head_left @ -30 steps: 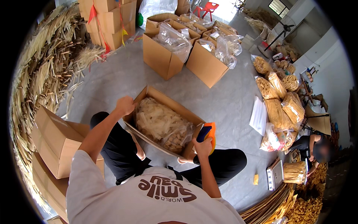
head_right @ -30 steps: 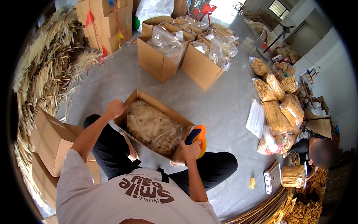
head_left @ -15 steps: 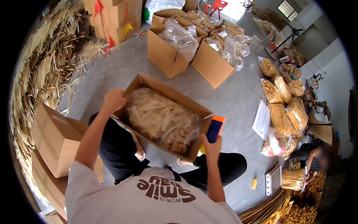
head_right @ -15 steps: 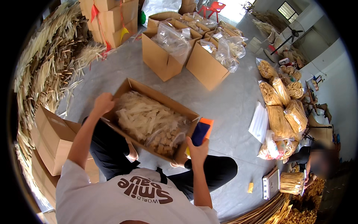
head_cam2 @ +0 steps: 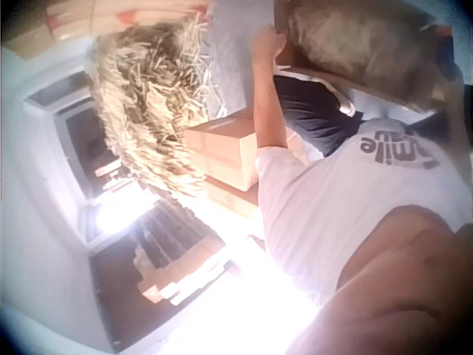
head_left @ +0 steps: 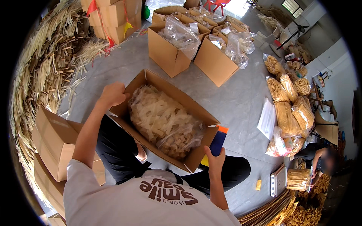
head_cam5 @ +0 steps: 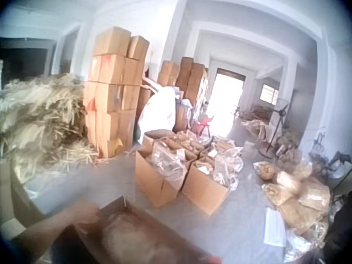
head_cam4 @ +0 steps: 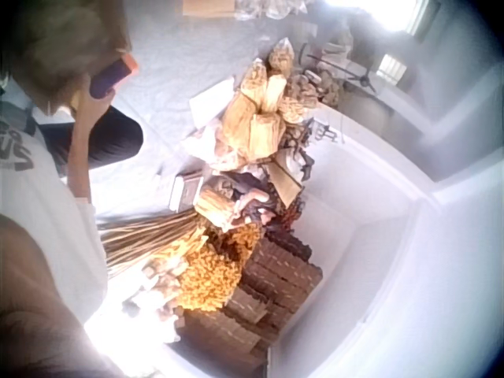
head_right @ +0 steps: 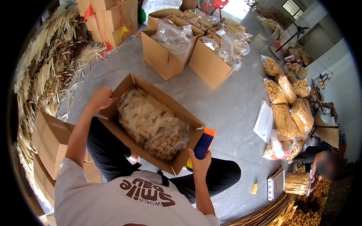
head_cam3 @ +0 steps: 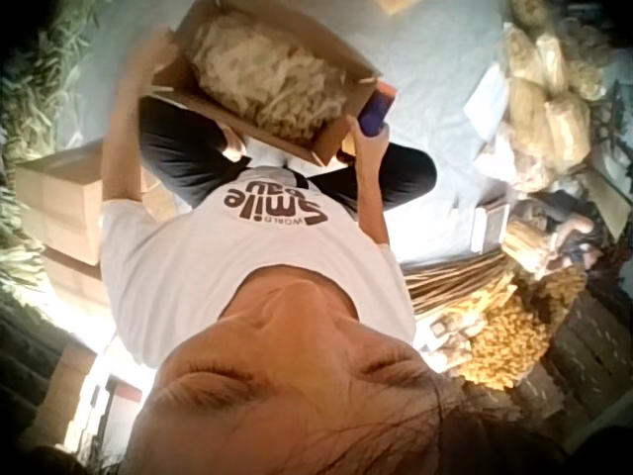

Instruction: The person packs clear bags containing dried products into cardboard boxes and seals the boxes with packing tape using a tape dispenser by hand.

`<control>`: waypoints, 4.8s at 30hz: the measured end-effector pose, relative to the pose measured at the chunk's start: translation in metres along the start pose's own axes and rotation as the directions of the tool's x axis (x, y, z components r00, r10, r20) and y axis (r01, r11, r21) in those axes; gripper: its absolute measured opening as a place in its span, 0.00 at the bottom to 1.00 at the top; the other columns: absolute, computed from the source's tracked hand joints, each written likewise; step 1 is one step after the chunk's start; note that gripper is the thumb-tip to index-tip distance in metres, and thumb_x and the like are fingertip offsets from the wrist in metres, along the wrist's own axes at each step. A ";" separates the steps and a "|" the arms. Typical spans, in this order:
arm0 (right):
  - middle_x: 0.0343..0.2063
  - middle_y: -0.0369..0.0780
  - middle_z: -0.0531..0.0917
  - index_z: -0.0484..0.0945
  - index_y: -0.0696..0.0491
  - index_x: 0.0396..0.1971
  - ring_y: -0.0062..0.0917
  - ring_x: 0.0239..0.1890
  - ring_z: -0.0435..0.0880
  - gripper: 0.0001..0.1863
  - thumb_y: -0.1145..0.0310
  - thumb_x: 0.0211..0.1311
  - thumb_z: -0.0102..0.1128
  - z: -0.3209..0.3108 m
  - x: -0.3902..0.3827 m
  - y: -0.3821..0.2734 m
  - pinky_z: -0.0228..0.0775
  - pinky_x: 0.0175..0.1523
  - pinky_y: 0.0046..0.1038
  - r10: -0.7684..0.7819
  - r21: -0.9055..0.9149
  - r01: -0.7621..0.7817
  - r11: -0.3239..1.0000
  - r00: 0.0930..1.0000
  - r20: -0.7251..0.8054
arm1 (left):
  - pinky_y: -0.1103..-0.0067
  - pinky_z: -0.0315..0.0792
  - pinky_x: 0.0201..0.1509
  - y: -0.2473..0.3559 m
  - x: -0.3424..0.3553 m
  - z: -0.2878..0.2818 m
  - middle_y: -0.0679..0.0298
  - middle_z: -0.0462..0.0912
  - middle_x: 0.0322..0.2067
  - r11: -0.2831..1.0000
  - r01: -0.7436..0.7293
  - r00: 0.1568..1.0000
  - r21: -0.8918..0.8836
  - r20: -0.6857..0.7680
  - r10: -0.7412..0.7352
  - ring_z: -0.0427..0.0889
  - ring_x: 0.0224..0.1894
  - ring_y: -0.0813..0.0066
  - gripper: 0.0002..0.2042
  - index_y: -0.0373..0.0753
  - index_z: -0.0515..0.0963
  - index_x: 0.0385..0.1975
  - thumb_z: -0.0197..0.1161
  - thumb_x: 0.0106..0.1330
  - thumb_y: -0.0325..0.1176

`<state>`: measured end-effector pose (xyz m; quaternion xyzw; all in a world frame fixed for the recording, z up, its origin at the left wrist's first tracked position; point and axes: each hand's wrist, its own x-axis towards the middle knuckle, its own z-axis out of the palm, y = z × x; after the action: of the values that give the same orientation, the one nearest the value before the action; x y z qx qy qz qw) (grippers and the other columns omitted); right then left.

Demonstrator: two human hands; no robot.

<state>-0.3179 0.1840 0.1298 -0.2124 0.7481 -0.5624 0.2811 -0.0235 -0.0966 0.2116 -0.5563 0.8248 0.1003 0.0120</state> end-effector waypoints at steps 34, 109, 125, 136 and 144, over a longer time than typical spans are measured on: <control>0.17 0.38 0.77 0.76 0.61 0.28 0.18 0.13 0.73 0.17 0.58 0.54 0.59 0.117 0.066 0.025 0.63 0.19 0.18 0.111 0.047 -0.167 0.985 0.815 0.568 | 0.59 0.42 0.64 -0.011 0.029 0.170 0.45 0.35 0.63 0.944 -0.256 0.607 -0.206 0.726 0.323 0.36 0.65 0.49 0.45 0.38 0.43 0.63 0.44 0.53 0.67; 0.27 0.39 0.79 0.75 0.64 0.33 0.19 0.27 0.77 0.24 0.53 0.54 0.57 0.138 0.086 0.032 0.69 0.33 0.20 0.203 0.051 -0.247 0.968 0.884 0.420 | 0.62 0.41 0.66 0.055 -0.051 0.231 0.57 0.58 0.59 0.881 -0.472 0.859 -0.029 -0.238 0.453 0.53 0.63 0.64 0.26 0.38 0.59 0.57 0.50 0.56 0.33; 0.28 0.36 0.78 0.72 0.53 0.41 0.23 0.24 0.75 0.20 0.54 0.63 0.38 0.134 0.200 0.077 0.69 0.29 0.25 0.216 0.431 -0.562 0.706 0.750 0.625 | 0.64 0.47 0.65 0.033 -0.055 0.241 0.56 0.66 0.53 0.828 -0.524 0.843 -0.199 -0.262 0.471 0.59 0.60 0.62 0.27 0.35 0.66 0.52 0.53 0.45 0.29; 0.28 0.36 0.77 0.73 0.54 0.40 0.22 0.26 0.74 0.20 0.53 0.62 0.41 0.086 0.152 0.076 0.68 0.30 0.21 0.358 0.544 -0.559 0.626 0.826 0.436 | 0.65 0.48 0.65 0.031 -0.045 0.234 0.55 0.55 0.60 0.679 -0.714 0.700 -0.173 -0.201 0.685 0.52 0.64 0.61 0.31 0.33 0.60 0.54 0.54 0.44 0.28; 0.27 0.36 0.77 0.71 0.57 0.38 0.23 0.24 0.77 0.19 0.55 0.60 0.48 0.127 0.096 -0.011 0.70 0.29 0.23 0.092 0.561 -0.306 0.769 0.922 0.377 | 0.64 0.49 0.65 0.036 -0.037 0.240 0.55 0.57 0.60 0.681 -0.704 0.710 -0.203 -0.213 0.671 0.54 0.63 0.60 0.32 0.32 0.60 0.55 0.53 0.43 0.28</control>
<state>-0.3068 0.0282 0.0965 -0.1192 0.4872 -0.6963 0.5135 -0.0644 -0.0073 -0.0130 -0.2067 0.9506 0.1745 -0.1524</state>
